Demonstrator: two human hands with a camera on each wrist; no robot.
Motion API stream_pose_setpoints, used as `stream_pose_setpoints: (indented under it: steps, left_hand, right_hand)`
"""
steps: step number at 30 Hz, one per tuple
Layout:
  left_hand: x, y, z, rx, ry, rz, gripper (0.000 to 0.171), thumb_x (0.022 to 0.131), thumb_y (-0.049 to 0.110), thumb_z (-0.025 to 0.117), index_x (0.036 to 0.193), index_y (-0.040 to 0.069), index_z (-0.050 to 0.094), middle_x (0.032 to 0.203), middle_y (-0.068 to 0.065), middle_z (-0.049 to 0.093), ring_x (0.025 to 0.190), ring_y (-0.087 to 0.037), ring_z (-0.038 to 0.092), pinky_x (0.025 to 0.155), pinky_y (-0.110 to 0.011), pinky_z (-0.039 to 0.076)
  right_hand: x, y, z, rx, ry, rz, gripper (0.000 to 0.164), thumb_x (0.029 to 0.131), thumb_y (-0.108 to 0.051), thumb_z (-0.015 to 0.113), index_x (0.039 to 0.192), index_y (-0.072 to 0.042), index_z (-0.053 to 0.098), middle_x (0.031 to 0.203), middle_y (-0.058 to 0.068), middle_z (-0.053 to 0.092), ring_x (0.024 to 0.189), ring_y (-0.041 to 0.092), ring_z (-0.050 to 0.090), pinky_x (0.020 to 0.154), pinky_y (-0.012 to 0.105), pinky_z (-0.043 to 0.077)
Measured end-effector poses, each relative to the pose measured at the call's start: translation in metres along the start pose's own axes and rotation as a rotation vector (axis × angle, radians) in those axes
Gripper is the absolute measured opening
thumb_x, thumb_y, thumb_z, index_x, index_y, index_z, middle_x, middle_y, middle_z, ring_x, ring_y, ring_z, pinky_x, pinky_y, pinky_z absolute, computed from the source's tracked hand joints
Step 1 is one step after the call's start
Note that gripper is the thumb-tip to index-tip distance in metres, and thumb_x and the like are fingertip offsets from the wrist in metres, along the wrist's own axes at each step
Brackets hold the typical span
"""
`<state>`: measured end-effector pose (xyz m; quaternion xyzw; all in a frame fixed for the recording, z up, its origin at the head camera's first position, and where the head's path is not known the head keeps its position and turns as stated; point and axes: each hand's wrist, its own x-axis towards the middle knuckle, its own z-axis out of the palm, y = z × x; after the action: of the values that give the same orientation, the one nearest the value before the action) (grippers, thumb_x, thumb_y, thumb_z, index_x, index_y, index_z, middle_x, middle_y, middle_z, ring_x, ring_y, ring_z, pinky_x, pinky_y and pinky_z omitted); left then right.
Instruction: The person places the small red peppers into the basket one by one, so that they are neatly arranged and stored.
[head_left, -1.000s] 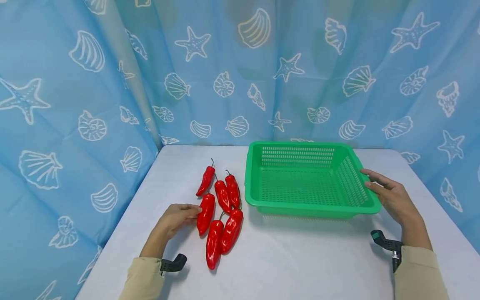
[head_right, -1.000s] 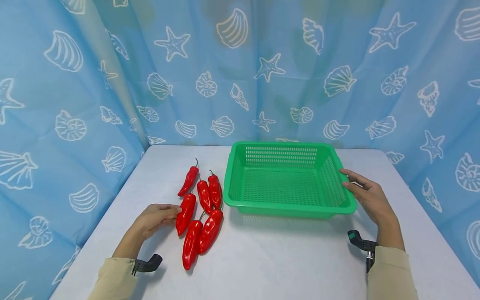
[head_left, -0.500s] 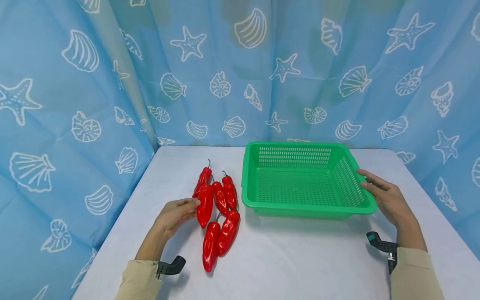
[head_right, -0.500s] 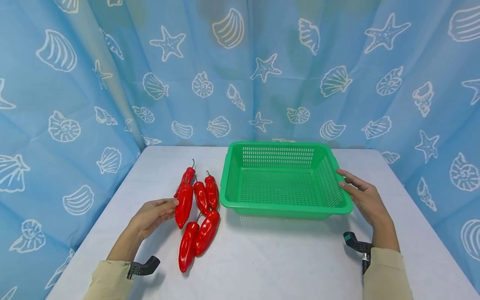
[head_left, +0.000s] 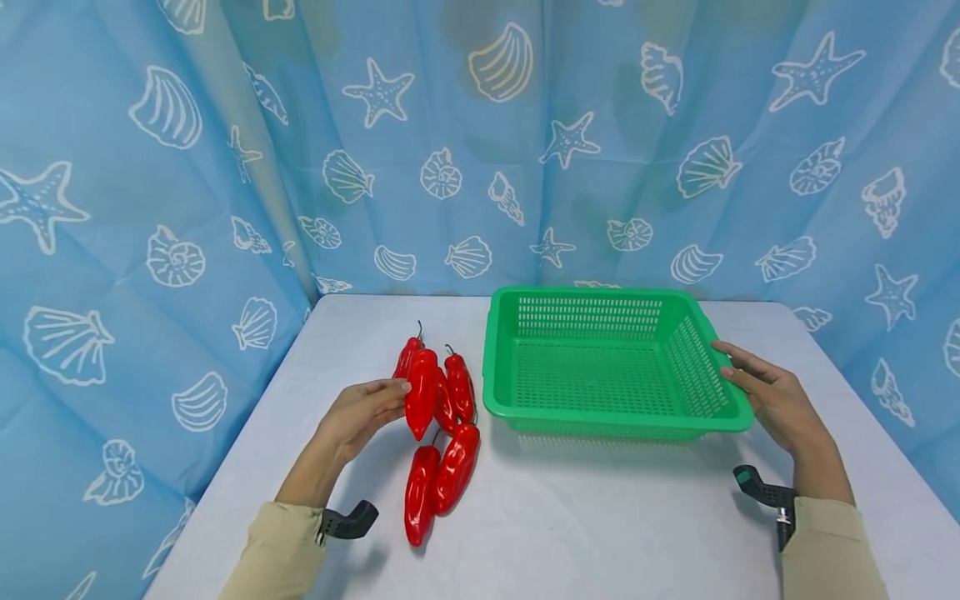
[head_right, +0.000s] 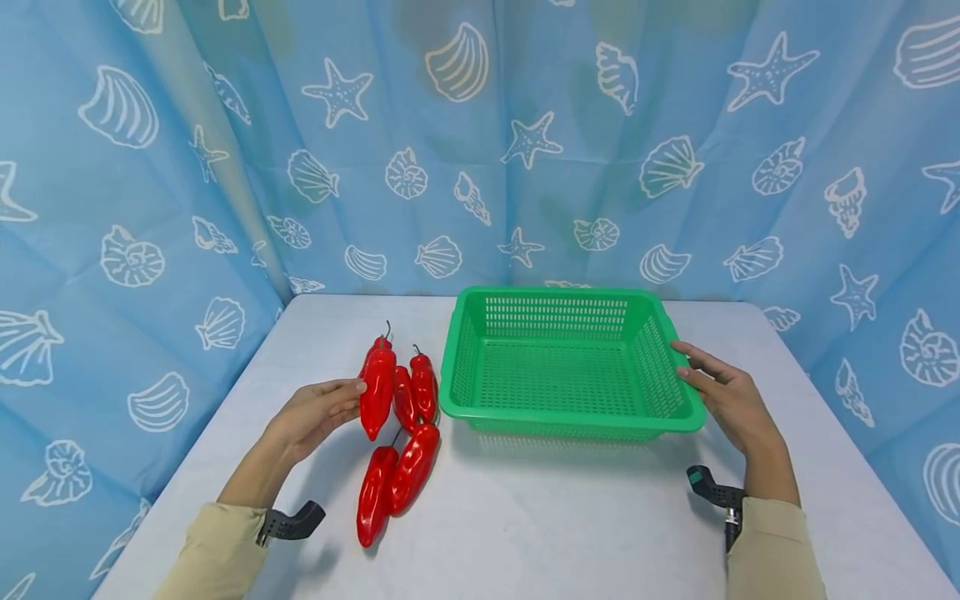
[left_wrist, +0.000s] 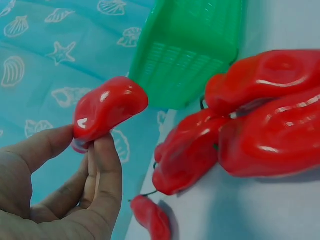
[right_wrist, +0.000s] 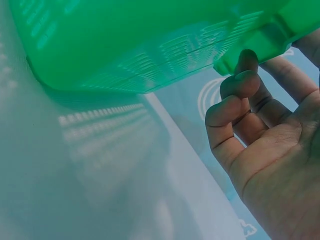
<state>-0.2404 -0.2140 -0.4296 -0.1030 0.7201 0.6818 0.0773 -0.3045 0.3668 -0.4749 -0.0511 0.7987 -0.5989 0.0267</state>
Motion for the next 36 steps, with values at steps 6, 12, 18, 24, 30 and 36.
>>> stream_pose_setpoints:
  steps: [6,12,18,24,30,36]
  left_hand:
    - [0.002,0.011,0.007,-0.013,-0.018,0.006,0.060,0.091,0.031,0.075,0.135,-0.003,0.053,0.127,-0.019,0.062,0.106,-0.026,0.067,0.104,-0.048,0.046]
    - [0.004,0.021,0.015,-0.022,-0.036,0.007,0.059,0.091,0.030,0.074,0.136,-0.002,0.053,0.127,-0.018,0.062,0.107,-0.025,0.067,0.103,-0.045,0.046]
    - [0.004,0.027,0.024,-0.047,-0.057,0.025,0.057,0.091,0.027,0.074,0.136,-0.002,0.054,0.125,-0.018,0.063,0.104,-0.025,0.068,0.099,-0.042,0.050]
    - [0.005,0.028,0.034,-0.064,-0.082,0.027,0.056,0.092,0.025,0.074,0.136,-0.004,0.053,0.125,-0.019,0.061,0.102,-0.023,0.067,0.095,-0.035,0.054]
    - [0.008,0.032,0.043,-0.066,-0.085,0.024,0.055,0.091,0.026,0.075,0.133,-0.003,0.056,0.124,-0.017,0.063,0.103,-0.022,0.068,0.094,-0.033,0.054]
    - [0.009,0.041,0.054,-0.049,-0.106,0.044,0.050,0.092,0.023,0.073,0.132,-0.002,0.057,0.122,-0.016,0.064,0.104,-0.024,0.067,0.100,-0.040,0.050]
  right_hand:
    - [0.002,0.001,-0.001,-0.033,0.000,-0.009,0.058,0.103,-0.035,0.056,0.157,-0.025,0.035,0.167,0.000,0.013,0.149,0.025,0.020,0.117,0.040,0.031]
    - [0.004,0.000,0.000,-0.016,0.000,-0.014,0.058,0.103,-0.034,0.056,0.156,-0.025,0.037,0.165,0.002,0.018,0.142,0.016,0.033,0.108,0.027,0.041]
    - [0.003,-0.001,0.002,0.024,0.006,-0.006,0.058,0.102,-0.034,0.059,0.155,-0.023,0.039,0.162,0.010,0.022,0.116,0.000,0.051,0.085,0.013,0.049]
    - [-0.001,0.002,-0.001,0.011,-0.024,-0.007,0.058,0.103,-0.036,0.056,0.157,-0.025,0.036,0.166,-0.002,0.013,0.151,0.027,0.015,0.117,0.050,0.026]
    - [-0.002,0.004,-0.003,-0.004,-0.022,-0.006,0.058,0.103,-0.036,0.055,0.157,-0.026,0.035,0.167,-0.002,0.010,0.151,0.037,0.004,0.114,0.066,0.014]
    - [-0.002,0.003,-0.003,-0.049,-0.016,0.014,0.058,0.103,-0.039,0.054,0.157,-0.027,0.034,0.166,0.005,0.012,0.148,0.032,0.020,0.115,0.059,0.026]
